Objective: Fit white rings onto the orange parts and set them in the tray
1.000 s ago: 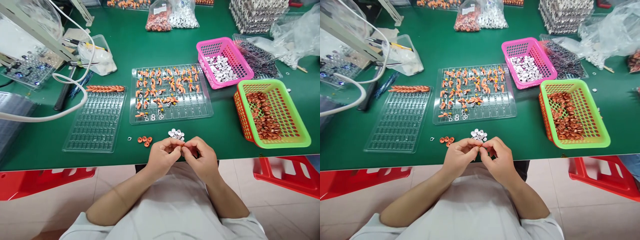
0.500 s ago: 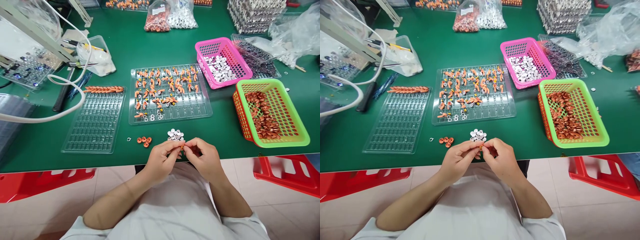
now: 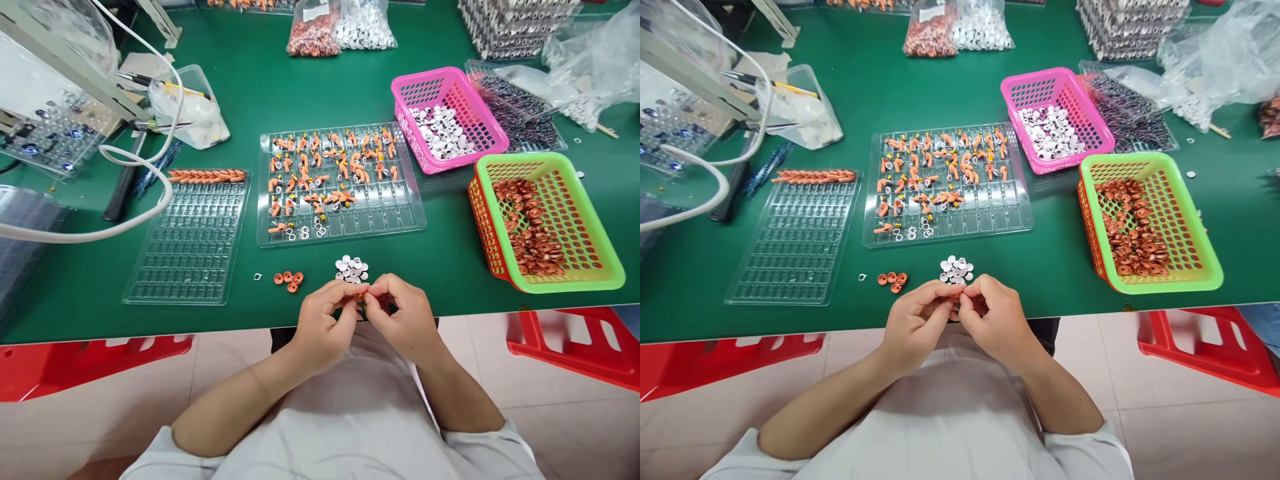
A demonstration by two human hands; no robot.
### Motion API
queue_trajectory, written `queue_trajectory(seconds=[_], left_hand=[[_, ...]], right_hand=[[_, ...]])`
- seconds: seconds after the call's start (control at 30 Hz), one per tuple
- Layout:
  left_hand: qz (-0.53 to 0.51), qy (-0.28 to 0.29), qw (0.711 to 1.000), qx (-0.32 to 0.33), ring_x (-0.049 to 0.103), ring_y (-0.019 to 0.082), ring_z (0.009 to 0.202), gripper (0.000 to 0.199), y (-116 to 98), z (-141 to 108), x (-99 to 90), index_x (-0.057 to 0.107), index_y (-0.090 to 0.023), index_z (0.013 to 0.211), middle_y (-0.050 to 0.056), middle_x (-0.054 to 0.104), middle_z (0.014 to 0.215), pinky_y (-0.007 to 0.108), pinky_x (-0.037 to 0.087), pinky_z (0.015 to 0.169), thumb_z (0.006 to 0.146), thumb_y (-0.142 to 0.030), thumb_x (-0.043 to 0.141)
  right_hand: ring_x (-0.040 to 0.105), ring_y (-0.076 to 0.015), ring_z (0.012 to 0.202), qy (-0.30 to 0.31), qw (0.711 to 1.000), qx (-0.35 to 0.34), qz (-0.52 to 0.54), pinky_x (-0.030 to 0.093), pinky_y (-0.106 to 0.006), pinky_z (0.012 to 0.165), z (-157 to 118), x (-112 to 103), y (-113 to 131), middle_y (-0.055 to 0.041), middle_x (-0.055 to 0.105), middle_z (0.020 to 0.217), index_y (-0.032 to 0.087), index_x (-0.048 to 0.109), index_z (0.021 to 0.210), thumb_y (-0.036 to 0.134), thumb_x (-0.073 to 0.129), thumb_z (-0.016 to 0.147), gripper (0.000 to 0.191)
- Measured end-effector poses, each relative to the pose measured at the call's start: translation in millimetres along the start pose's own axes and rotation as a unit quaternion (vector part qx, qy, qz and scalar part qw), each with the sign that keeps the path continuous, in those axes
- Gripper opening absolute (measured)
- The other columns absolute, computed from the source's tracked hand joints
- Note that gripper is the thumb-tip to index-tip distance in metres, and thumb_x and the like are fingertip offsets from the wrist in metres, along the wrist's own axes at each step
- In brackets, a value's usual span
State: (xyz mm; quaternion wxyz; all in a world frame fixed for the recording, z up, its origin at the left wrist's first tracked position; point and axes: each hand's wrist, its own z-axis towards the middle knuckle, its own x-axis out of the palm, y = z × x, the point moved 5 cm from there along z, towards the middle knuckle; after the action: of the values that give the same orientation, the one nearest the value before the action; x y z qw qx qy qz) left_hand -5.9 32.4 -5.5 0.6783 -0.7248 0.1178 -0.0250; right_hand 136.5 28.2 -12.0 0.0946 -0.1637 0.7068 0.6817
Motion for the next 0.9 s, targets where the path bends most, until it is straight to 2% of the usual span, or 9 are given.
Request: queue_trajectory(seconds=[0.3, 0.4, 0.53, 0.7, 0.9], left_hand=[[-0.010, -0.018, 1.000, -0.016, 0.071, 0.017, 0.079, 0.024, 0.6, 2.8, 1.1, 0.075, -0.014, 0.098, 0.008, 0.069, 0.089, 0.025, 0.062, 0.069, 0.086, -0.012, 0.055], [0.001, -0.012, 1.000, -0.027, 0.072, 0.019, 0.079, 0.022, 1.3, 4.6, -0.6, 0.075, -0.014, 0.098, 0.009, 0.072, 0.091, 0.028, 0.062, 0.071, 0.086, -0.015, 0.057], [-0.001, 0.008, 0.998, -0.059, 0.074, 0.021, 0.084, 0.019, 1.4, 7.7, -3.0, 0.077, -0.015, 0.093, 0.009, 0.076, 0.092, 0.029, 0.063, 0.074, 0.085, -0.019, 0.059], [-0.033, 0.048, 0.993, -0.102, 0.074, 0.024, 0.089, 0.021, 2.6, 11.3, -1.8, 0.077, -0.015, 0.098, 0.010, 0.078, 0.097, 0.034, 0.064, 0.079, 0.084, -0.022, 0.062], [-0.048, 0.035, 0.989, -0.136, 0.073, 0.023, 0.082, 0.020, 4.0, 13.2, -0.9, 0.076, -0.013, 0.093, 0.010, 0.077, 0.088, 0.034, 0.063, 0.074, 0.080, -0.023, 0.066]], right_hand=[[0.052, -0.0106, 0.056, -0.057, 0.995, -0.066, -0.054, 0.044, -0.022, 0.052, -1.4, 4.2, 4.4, 0.0022, 0.058, 0.070, 0.022, 0.051, 0.077, 0.017, 0.056, 0.087, 0.012], [0.052, -0.0111, 0.056, -0.062, 0.994, -0.065, -0.062, 0.044, -0.023, 0.051, -0.9, 5.3, 4.7, 0.0021, 0.058, 0.070, 0.022, 0.050, 0.077, 0.017, 0.055, 0.086, 0.012], [0.051, -0.0110, 0.053, -0.050, 0.996, -0.043, -0.053, 0.042, -0.023, 0.048, 1.1, 1.7, 6.0, 0.0021, 0.059, 0.068, 0.023, 0.052, 0.076, 0.019, 0.056, 0.085, 0.011], [0.049, -0.0106, 0.051, -0.016, 0.999, -0.013, -0.047, 0.039, -0.022, 0.047, 3.3, -5.2, 6.8, 0.0035, 0.060, 0.065, 0.022, 0.056, 0.077, 0.019, 0.058, 0.085, 0.009], [0.053, -0.0113, 0.056, 0.012, 0.999, 0.000, -0.034, 0.041, -0.022, 0.050, 2.0, -6.6, 5.5, 0.0021, 0.064, 0.071, 0.022, 0.059, 0.081, 0.020, 0.057, 0.089, 0.008]])
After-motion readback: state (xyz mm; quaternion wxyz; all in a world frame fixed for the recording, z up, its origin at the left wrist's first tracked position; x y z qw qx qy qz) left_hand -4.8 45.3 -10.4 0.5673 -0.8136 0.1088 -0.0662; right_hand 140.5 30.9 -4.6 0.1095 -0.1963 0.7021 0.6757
